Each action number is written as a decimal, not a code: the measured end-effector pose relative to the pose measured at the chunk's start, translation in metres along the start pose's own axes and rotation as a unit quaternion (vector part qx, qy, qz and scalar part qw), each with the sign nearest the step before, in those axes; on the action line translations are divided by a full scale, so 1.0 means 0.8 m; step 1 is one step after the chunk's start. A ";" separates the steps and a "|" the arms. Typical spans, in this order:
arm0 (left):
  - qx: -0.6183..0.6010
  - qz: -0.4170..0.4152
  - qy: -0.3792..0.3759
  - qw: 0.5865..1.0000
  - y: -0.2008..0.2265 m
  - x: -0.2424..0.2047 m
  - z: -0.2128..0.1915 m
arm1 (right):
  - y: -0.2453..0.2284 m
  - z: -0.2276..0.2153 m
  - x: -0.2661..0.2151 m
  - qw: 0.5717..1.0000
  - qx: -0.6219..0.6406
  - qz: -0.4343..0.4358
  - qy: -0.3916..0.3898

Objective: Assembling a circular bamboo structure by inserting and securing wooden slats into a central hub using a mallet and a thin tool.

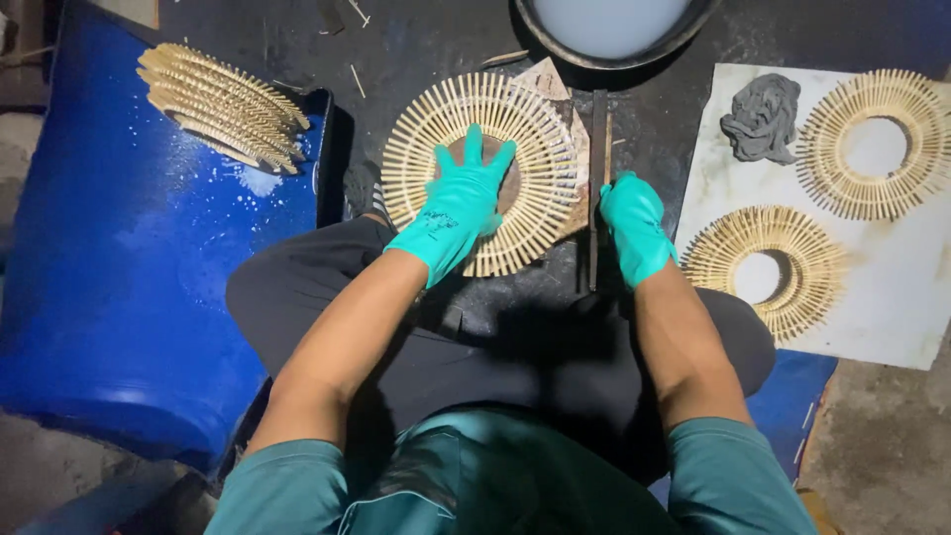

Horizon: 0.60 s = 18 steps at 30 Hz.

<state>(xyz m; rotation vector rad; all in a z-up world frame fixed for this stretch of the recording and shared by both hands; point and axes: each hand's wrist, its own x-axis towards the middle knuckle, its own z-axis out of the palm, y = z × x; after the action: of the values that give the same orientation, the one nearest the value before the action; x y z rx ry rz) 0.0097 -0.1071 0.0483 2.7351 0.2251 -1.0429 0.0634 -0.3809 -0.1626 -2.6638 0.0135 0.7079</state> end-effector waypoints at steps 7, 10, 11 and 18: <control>-0.024 0.044 0.090 0.995 -0.010 -0.012 0.006 | -0.044 -0.033 -0.040 0.998 -0.038 -0.038 0.019; 0.000 0.045 0.108 0.993 -0.013 -0.003 0.015 | -0.042 -0.020 -0.031 0.994 -0.059 -0.092 0.030; 0.001 0.044 0.110 0.993 -0.009 -0.006 0.010 | -0.032 -0.006 -0.020 0.993 -0.058 -0.094 0.031; -0.014 0.015 0.062 0.998 -0.006 -0.006 0.004 | -0.038 -0.020 -0.004 0.996 -0.054 -0.062 -0.023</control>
<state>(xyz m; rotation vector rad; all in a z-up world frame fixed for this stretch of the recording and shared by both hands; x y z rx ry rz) 0.0034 -0.1039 0.0483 2.7729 0.2159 -0.8558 0.0717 -0.3589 -0.1376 -2.7209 -0.2057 0.7491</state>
